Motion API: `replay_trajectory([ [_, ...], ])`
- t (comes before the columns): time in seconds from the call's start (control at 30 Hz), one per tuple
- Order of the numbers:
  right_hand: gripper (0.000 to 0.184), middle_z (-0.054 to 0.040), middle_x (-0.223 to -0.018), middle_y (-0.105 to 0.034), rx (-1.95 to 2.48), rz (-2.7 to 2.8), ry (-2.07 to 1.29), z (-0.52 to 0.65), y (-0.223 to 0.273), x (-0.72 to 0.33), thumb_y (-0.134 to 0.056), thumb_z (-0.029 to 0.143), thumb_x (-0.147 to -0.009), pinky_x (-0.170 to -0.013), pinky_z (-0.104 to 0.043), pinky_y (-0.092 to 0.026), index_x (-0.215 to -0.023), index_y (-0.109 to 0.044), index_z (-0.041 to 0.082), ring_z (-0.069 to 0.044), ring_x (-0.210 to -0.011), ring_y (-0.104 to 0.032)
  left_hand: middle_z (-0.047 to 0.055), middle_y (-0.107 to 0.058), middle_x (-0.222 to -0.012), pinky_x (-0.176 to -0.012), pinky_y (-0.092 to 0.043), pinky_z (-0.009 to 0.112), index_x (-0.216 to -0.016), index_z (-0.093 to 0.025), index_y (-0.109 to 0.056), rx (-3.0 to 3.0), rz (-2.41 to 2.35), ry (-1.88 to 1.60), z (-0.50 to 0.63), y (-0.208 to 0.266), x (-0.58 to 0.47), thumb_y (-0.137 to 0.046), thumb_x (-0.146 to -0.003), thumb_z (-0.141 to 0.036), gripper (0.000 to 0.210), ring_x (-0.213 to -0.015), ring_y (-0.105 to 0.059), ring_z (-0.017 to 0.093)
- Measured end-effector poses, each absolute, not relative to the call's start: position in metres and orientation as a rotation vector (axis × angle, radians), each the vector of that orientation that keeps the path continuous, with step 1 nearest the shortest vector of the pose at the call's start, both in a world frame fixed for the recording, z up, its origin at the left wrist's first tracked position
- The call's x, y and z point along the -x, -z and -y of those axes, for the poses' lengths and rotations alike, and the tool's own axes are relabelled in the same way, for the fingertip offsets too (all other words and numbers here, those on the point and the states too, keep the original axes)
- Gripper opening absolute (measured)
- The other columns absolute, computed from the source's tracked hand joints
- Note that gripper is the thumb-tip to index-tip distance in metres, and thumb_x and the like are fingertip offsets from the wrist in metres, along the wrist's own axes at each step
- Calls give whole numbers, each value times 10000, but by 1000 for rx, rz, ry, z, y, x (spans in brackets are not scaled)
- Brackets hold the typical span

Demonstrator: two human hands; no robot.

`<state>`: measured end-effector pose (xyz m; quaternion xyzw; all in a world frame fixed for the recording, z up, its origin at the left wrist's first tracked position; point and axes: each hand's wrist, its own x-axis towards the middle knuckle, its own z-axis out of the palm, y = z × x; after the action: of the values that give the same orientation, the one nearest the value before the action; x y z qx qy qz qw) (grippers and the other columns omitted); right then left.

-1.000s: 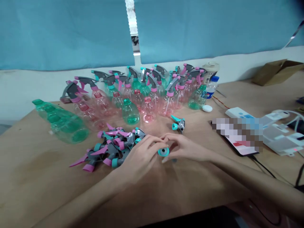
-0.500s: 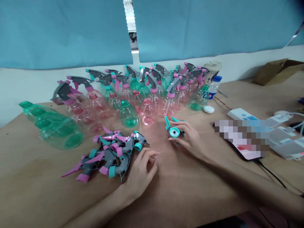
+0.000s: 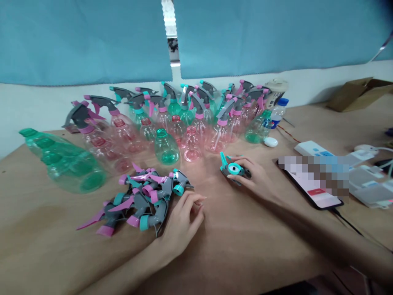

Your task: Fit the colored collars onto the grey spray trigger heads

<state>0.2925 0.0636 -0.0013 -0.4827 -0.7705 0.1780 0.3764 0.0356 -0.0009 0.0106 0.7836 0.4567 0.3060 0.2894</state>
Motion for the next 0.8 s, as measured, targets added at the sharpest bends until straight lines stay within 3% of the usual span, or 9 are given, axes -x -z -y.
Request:
replay_trajectory([
  [0.47,266,-73,-1143,-607,1074,1960,-414,-53,-8,-259,-693,366,-774,-979,-485,-417,-988,-589,248,-263,-1114,-551,28,-535,-958,-703,-508,296,-1037,-218,-492,-2052,-1210,-879,2,-9,-35,-464,-887,-134,175,-739,-562,134],
  [0.6,224,-93,-1291,-509,1025,2028,-497,-40,-6,-237,-680,265,-784,-983,-462,-426,-994,-604,245,-260,-1207,-479,52,-519,-1003,-727,-519,310,-1109,-226,-462,-2034,-1170,-960,3,-8,-35,-483,-899,-173,218,-866,-561,167],
  [0.8,261,-116,-1328,-477,985,2030,-648,-34,8,-223,-675,207,-764,-1003,-431,-423,-1009,-585,221,-260,-1255,-452,81,-444,-1153,-846,-512,387,-1153,-234,-458,-2099,-1253,-874,4,-8,-35,-501,-889,-175,274,-979,-543,194],
])
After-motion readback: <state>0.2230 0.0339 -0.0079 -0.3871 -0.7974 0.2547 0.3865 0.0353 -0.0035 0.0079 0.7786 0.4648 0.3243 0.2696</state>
